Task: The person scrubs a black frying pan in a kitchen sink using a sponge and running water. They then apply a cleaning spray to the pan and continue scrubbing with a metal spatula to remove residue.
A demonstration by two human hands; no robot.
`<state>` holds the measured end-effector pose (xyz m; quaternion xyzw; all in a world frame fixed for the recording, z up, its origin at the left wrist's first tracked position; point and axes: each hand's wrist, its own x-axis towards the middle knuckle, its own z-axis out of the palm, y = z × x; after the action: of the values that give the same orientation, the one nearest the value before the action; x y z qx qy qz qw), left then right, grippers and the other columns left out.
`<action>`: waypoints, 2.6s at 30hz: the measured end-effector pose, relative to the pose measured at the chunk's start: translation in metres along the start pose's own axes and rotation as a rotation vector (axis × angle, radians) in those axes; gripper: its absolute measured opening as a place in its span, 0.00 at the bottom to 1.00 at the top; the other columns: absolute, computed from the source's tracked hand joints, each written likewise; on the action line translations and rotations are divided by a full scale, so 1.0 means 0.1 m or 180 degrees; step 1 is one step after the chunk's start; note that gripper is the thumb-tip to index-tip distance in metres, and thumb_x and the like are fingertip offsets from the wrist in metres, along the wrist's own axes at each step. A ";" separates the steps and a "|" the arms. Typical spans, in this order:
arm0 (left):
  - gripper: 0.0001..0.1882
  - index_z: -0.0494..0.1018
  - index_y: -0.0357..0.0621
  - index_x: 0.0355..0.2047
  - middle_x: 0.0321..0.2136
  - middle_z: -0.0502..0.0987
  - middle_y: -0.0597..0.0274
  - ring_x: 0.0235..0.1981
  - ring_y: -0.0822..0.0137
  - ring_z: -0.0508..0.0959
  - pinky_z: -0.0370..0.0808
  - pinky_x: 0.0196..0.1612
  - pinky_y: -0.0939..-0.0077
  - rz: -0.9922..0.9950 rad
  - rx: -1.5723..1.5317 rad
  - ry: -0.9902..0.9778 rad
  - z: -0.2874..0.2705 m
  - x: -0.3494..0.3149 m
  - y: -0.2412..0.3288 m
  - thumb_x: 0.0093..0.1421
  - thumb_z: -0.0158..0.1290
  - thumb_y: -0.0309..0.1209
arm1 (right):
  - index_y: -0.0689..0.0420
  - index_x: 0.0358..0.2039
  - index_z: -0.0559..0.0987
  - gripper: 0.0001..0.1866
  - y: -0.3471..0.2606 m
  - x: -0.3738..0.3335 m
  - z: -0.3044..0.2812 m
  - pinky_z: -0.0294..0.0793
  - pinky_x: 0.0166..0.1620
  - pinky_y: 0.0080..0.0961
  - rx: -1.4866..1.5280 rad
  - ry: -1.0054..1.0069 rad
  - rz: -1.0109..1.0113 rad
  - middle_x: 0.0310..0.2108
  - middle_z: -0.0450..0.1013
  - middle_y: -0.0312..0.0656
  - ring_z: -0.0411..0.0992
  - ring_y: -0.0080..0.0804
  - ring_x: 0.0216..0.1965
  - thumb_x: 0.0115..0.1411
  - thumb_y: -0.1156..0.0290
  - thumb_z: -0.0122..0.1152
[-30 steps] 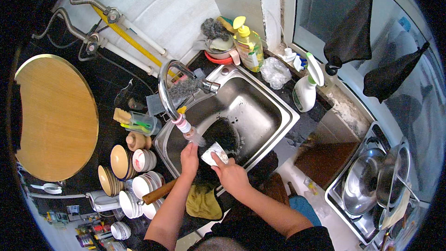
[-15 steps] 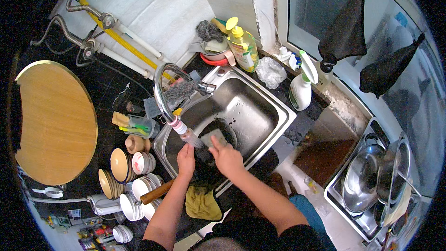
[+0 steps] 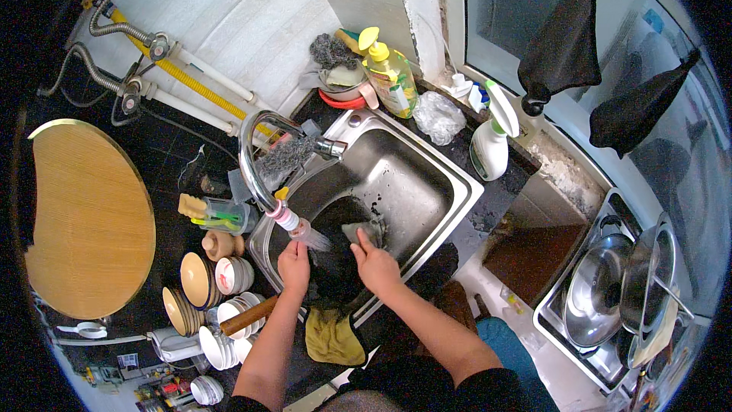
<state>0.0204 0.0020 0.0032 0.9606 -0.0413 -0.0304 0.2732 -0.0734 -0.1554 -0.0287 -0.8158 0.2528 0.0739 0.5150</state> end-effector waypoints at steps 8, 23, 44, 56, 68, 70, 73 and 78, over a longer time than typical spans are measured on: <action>0.16 0.71 0.41 0.24 0.22 0.74 0.44 0.27 0.42 0.74 0.69 0.29 0.53 0.0102 0.0188 0.0111 0.02 -0.02 -0.09 0.60 0.47 0.40 | 0.40 0.61 0.62 0.25 -0.10 0.00 0.08 0.72 0.37 0.46 0.0197 0.0052 0.0039 0.31 0.73 0.61 0.73 0.59 0.34 0.64 0.52 0.45; 0.18 0.68 0.38 0.22 0.19 0.69 0.42 0.22 0.42 0.70 0.66 0.26 0.57 0.0380 0.0181 0.0145 -0.03 -0.04 -0.11 0.61 0.47 0.40 | 0.41 0.60 0.64 0.25 -0.12 0.35 -0.11 0.73 0.37 0.48 -0.0385 -0.0186 -0.0014 0.29 0.75 0.56 0.73 0.57 0.31 0.64 0.50 0.42; 0.21 0.65 0.38 0.18 0.16 0.69 0.43 0.21 0.42 0.70 0.64 0.24 0.55 0.0339 0.0094 0.0257 -0.04 -0.23 -0.24 0.62 0.47 0.41 | 0.42 0.62 0.60 0.27 -0.28 0.14 -0.25 0.73 0.41 0.46 -0.0631 -0.0868 -0.0104 0.36 0.75 0.56 0.73 0.55 0.37 0.65 0.48 0.37; 0.18 0.72 0.38 0.21 0.21 0.74 0.43 0.26 0.42 0.75 0.70 0.30 0.52 0.0515 0.0483 -0.0449 -0.05 -0.16 0.22 0.61 0.48 0.41 | 0.42 0.62 0.60 0.28 0.00 0.12 -0.09 0.73 0.38 0.45 -0.0382 -0.0415 0.0086 0.31 0.75 0.56 0.73 0.56 0.33 0.65 0.48 0.38; 0.17 0.73 0.36 0.23 0.18 0.72 0.40 0.22 0.41 0.74 0.70 0.26 0.51 0.0913 0.0172 0.0109 0.23 -0.22 0.26 0.63 0.46 0.37 | 0.40 0.61 0.62 0.26 -0.24 -0.25 -0.20 0.73 0.36 0.45 -0.0064 0.0035 -0.0403 0.26 0.73 0.58 0.73 0.58 0.31 0.63 0.52 0.47; 0.16 0.72 0.37 0.24 0.18 0.72 0.40 0.21 0.41 0.73 0.69 0.25 0.51 0.0939 0.0006 0.0299 0.29 -0.24 0.21 0.63 0.46 0.36 | 0.40 0.60 0.63 0.26 -0.33 -0.14 -0.24 0.73 0.36 0.45 -0.0210 0.0120 -0.0428 0.26 0.72 0.59 0.73 0.59 0.32 0.62 0.52 0.48; 0.14 0.71 0.38 0.26 0.19 0.72 0.41 0.21 0.41 0.73 0.69 0.25 0.52 0.0927 -0.0274 0.0311 0.35 -0.29 0.24 0.63 0.45 0.35 | 0.42 0.61 0.63 0.27 -0.32 -0.01 -0.18 0.74 0.27 0.42 -0.0602 0.0384 -0.0772 0.22 0.71 0.55 0.73 0.53 0.23 0.62 0.50 0.47; 0.14 0.68 0.38 0.25 0.20 0.72 0.41 0.23 0.41 0.73 0.69 0.25 0.53 0.0720 0.0072 -0.0073 0.27 -0.38 0.21 0.64 0.44 0.35 | 0.42 0.60 0.63 0.26 -0.34 -0.17 -0.27 0.74 0.25 0.44 -0.0910 0.0071 -0.0955 0.22 0.71 0.56 0.73 0.53 0.22 0.63 0.51 0.46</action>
<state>-0.0210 -0.0259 -0.0071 0.9524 -0.1529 -0.0100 0.2635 -0.0752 -0.1617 0.0175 -0.9098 0.1210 0.0225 0.3963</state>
